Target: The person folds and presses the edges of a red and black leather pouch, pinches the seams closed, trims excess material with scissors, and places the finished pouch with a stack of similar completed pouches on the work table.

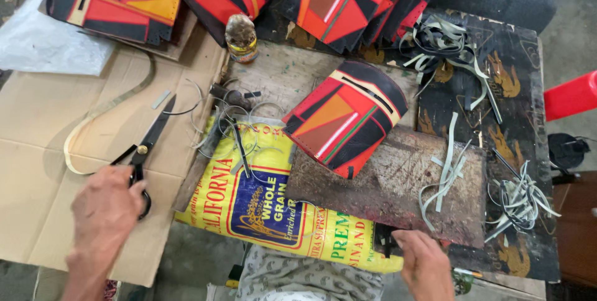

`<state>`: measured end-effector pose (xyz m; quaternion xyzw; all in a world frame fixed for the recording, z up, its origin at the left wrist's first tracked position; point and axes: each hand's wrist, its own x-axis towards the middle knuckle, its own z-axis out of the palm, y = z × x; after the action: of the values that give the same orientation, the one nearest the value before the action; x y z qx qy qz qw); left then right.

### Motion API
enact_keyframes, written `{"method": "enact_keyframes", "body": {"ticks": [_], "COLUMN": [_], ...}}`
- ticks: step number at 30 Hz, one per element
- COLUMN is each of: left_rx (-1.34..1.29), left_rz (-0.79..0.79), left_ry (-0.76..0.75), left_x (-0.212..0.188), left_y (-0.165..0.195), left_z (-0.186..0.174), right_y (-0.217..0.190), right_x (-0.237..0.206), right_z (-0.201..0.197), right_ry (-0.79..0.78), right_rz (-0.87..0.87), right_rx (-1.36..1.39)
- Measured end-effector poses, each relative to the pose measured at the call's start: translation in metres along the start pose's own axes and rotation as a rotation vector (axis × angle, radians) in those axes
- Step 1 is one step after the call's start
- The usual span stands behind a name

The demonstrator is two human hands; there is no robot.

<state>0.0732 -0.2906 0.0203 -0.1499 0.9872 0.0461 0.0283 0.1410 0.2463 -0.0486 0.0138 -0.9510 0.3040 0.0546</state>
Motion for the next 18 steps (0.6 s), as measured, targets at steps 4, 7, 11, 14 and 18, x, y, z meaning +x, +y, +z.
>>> {"method": "enact_keyframes", "body": {"ticks": [4, 7, 11, 14, 18], "left_rx": [-0.877, -1.426, -1.831, -1.886, -1.873], "left_rz": [0.103, 0.121, 0.053, 0.0, -0.014], "left_ry": [-0.232, -0.431, -0.439, -0.351, -0.403], "left_x": [0.005, 0.006, 0.011, 0.009, 0.004], "left_y": [0.094, 0.18, 0.234, 0.243, 0.26], "left_z": [0.012, 0.048, 0.086, 0.102, 0.116], "right_y": [-0.018, -0.029, -0.042, -0.043, -0.037], "right_x": [0.02, 0.064, 0.109, 0.12, 0.126], "right_z": [-0.006, 0.011, 0.047, 0.057, 0.054], "right_ry": [0.032, -0.049, -0.068, -0.095, -0.126], "right_rz": [0.203, 0.322, 0.32, 0.349, 0.398], "right_rx": [0.21, 0.664, 0.933, 1.027, 1.138]}}
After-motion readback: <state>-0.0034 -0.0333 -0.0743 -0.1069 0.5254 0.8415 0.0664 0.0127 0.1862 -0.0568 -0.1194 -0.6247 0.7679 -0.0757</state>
